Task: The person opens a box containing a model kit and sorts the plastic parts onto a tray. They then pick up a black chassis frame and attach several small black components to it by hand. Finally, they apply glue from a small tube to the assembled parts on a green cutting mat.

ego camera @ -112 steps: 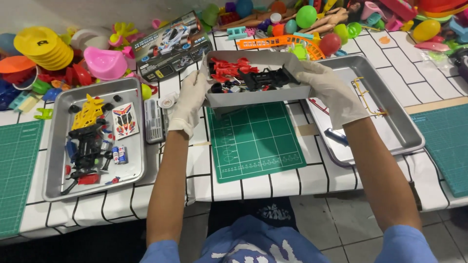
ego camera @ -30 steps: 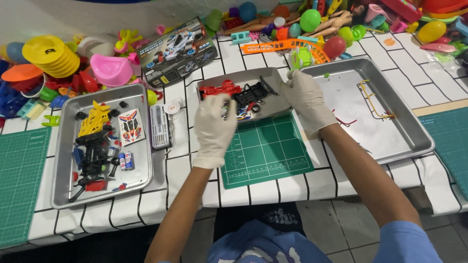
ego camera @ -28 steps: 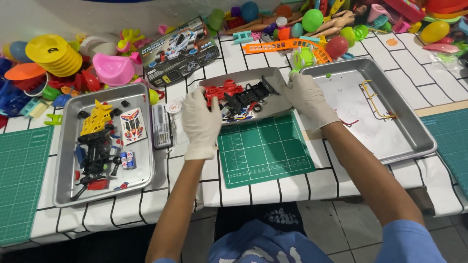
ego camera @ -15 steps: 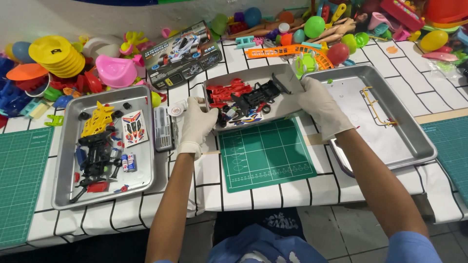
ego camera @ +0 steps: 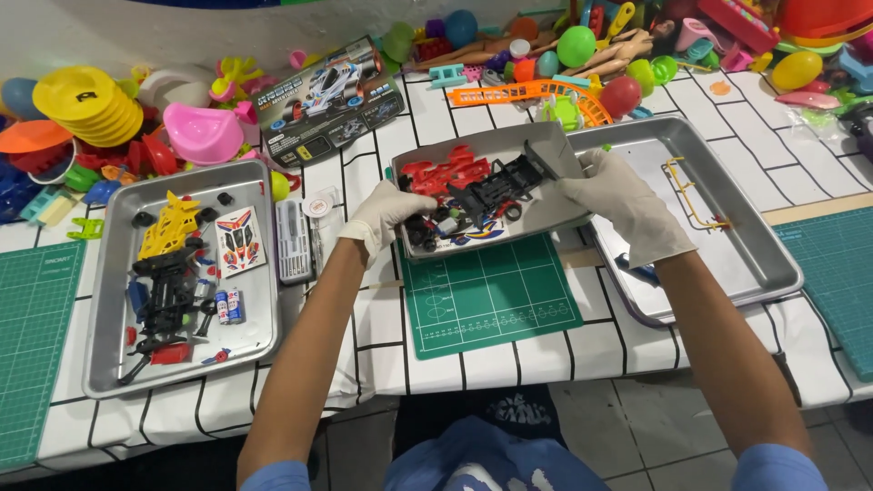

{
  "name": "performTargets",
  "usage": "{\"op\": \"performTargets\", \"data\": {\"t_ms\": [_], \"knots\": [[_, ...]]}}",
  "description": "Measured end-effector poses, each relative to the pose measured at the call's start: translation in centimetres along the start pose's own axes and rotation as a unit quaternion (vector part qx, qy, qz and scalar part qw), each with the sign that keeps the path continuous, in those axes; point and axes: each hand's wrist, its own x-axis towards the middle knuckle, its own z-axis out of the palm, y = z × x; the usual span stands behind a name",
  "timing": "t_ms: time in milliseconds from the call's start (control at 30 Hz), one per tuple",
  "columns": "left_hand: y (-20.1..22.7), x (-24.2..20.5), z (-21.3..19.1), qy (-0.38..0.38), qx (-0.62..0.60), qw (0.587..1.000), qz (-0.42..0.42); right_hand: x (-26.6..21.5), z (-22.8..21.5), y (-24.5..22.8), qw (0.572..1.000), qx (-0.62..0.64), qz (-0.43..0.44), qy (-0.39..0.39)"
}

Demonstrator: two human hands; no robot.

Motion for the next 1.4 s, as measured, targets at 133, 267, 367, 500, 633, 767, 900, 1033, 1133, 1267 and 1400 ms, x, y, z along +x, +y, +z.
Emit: {"op": "performTargets", "data": {"t_ms": [133,267,367,500,633,767,900,1033,1133,1267,1400], "knots": [[1.4,-1.0,0.6,-0.005,0.007,1.000,0.005,-1.8,-0.4,-1.7,1.000,-0.016,0.016,-0.015],[0.8,-0.2,-0.8,0.010,0.051,0.999,0.003,-2.5,-0.5,-2.2,0.999,-0.025,0.042,-0.017],[1.9,-2.0,0.9,0.011,0.002,1.000,0.002,-1.4,-0.6,-0.9,0.999,-0.020,0.039,-0.003],[0.2,0.0,0.2,-0.036,-0.011,0.999,0.007,1.7,-1.1,2.5,0.999,-0.037,0.034,0.011],[0.6,-0.7,0.1,-0.052,0.032,0.998,-0.006,0.9,-0.9,1.8,0.998,-0.034,0.045,0.007],[-0.6,1.8,1.8,0.026,0.200,0.979,-0.020,1.0,0.1,2.1,0.999,-0.022,0.041,0.005],[3.3,-4.6,1.6,0.061,0.287,0.955,-0.035,-1.6,-0.6,0.2,0.999,0.014,0.034,-0.014],[3.7,-5.3,0.8,0.017,0.242,0.970,-0.031,-1.7,-0.9,0.2,0.999,0.021,0.031,-0.019],[2.1,-2.5,0.6,0.002,0.239,0.971,-0.021,-2.2,-1.0,0.0,0.999,0.031,0.029,-0.023],[0.3,-0.3,1.6,0.025,0.203,0.979,-0.012,1.6,-0.9,3.9,0.999,0.036,0.009,-0.009],[3.2,-3.6,4.1,0.052,0.047,0.997,0.013,1.3,-3.3,5.2,0.995,0.100,-0.016,0.018]]}}
